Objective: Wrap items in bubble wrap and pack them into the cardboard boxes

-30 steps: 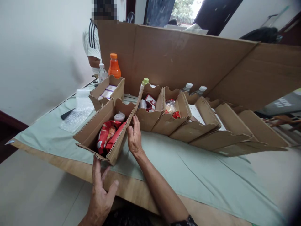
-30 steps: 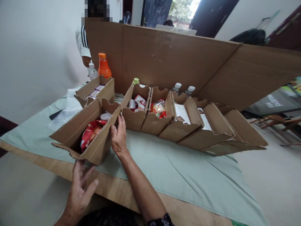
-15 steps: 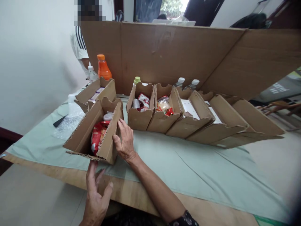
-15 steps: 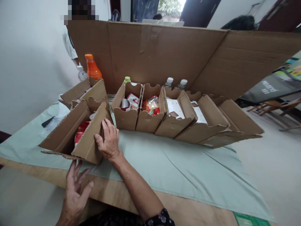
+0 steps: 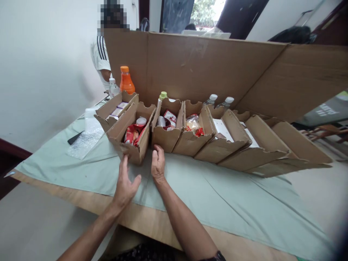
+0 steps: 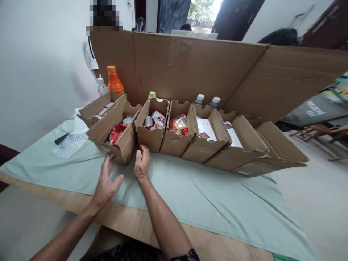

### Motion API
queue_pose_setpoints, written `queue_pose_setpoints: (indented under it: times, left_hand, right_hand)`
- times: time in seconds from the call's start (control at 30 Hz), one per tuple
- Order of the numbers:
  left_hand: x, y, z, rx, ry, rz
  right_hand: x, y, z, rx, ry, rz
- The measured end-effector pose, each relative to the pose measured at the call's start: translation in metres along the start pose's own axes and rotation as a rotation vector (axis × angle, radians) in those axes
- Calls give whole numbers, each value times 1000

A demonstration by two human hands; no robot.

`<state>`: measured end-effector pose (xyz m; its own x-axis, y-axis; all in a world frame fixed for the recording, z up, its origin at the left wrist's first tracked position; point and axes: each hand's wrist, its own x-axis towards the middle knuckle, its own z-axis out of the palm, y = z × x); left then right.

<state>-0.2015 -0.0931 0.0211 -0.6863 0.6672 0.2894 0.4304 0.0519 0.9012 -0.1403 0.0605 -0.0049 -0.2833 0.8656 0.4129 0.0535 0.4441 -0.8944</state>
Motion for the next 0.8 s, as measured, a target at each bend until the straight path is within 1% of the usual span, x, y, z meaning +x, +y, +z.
queue_pose_setpoints:
  times: [0.1, 0.2, 0.27, 0.33, 0.4, 0.43, 0.47, 0.53, 0.6, 0.67, 0.73, 0.8]
  left_hand:
    - [40, -9, 16, -40, -19, 18]
    - [68, -12, 34, -50, -42, 42]
    - [77, -11, 45, -37, -49, 58]
    - [80, -10, 53, -25, -65, 67]
    - [81, -7, 54, -20, -83, 69]
    - [82, -5, 51, -13, -82, 75]
    - [84, -3, 44, 8, -66, 96]
    - [95, 4, 20, 104, 19, 188]
    - [115, 13, -13, 261, 150, 318]
    - [144, 21, -48, 413, 238, 394]
    - [175, 25, -76, 546, 240, 408]
    - [202, 26, -96, 647, 192, 373]
  right_hand:
    - [2, 5, -1, 18, 11, 28]
    - [4, 8, -1, 35, 18, 63]
    - [4, 9, -1, 49, 19, 82]
    - [5, 10, 0, 63, 17, 95]
    - [5, 10, 0, 74, 12, 99]
    - [5, 10, 0, 79, 9, 100]
    - [5, 10, 0, 83, 5, 99]
    - [6, 8, -1, 89, -1, 96]
    - [6, 8, -1, 93, -4, 91]
    - [7, 8, -2, 96, -5, 86]
    - [7, 8, -2, 97, -5, 83]
    - [8, 10, -3, 98, -6, 83]
